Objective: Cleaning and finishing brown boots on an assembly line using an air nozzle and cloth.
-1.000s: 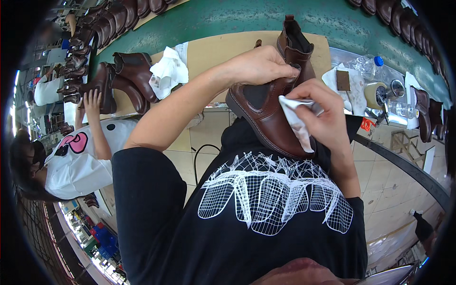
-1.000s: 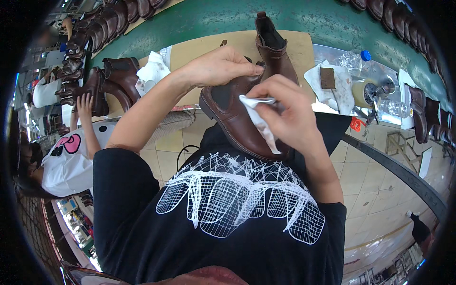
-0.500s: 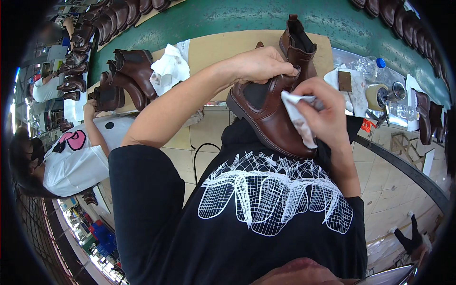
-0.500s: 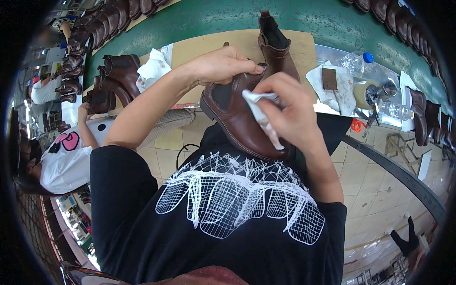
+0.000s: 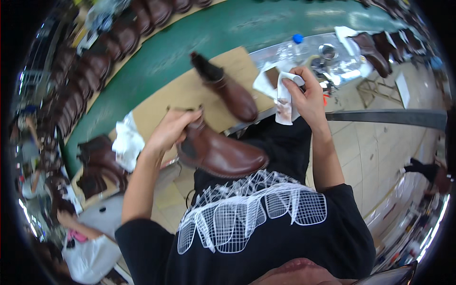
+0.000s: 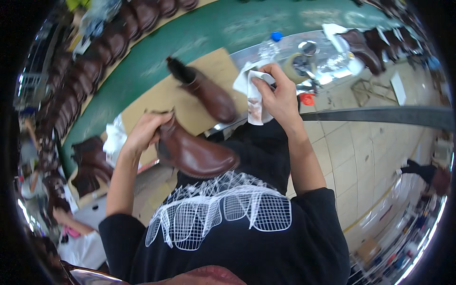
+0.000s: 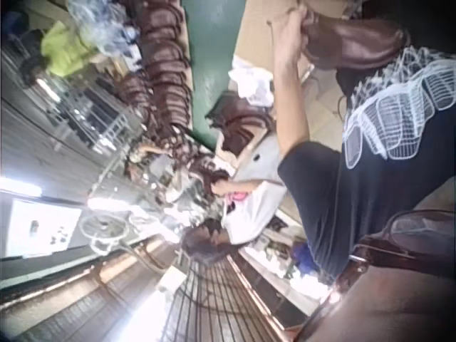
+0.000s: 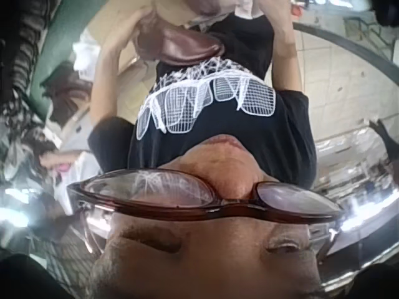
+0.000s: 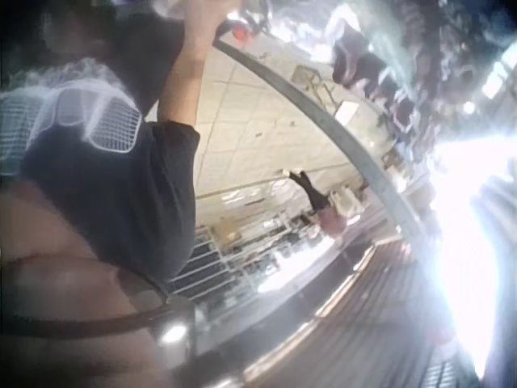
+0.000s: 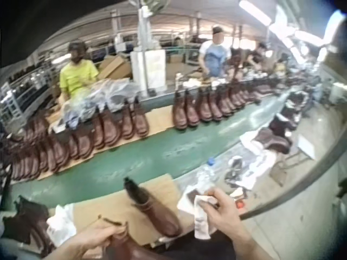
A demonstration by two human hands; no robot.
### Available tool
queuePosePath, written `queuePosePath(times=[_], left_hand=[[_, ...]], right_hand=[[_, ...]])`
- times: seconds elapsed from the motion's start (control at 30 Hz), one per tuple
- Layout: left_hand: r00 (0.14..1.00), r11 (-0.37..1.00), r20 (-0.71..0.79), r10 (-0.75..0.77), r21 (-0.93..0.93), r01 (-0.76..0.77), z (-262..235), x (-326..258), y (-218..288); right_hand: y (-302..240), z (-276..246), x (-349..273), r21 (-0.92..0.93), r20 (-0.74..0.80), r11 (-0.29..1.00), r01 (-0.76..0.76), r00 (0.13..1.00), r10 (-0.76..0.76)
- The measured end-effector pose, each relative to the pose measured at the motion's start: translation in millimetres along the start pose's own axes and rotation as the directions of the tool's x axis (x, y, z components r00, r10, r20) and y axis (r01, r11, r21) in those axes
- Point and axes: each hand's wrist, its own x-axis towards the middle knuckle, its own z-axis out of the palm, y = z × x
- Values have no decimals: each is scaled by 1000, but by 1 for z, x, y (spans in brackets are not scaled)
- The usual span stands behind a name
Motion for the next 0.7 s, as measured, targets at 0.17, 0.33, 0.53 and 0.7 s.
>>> queuePosePath(times=[0.17, 0.33, 0.53, 0.7], left_hand=[[997, 992, 34, 70, -103, -66, 2, 2, -16], [996, 976, 38, 84, -203, -75, 0, 8, -23], [996, 973, 9, 89, -214, -85, -1, 6, -20], [997, 974, -31, 63, -215, -69, -7, -1, -29]], right_hand=[[27, -75, 7, 115, -221, 988, -103, 967, 127], [41, -81, 38, 92, -152, 995, -27, 988, 41], [33, -37, 100, -449, -322, 881, 151, 892, -317], [66, -19, 128, -780, -306, 625, 14, 863, -402]])
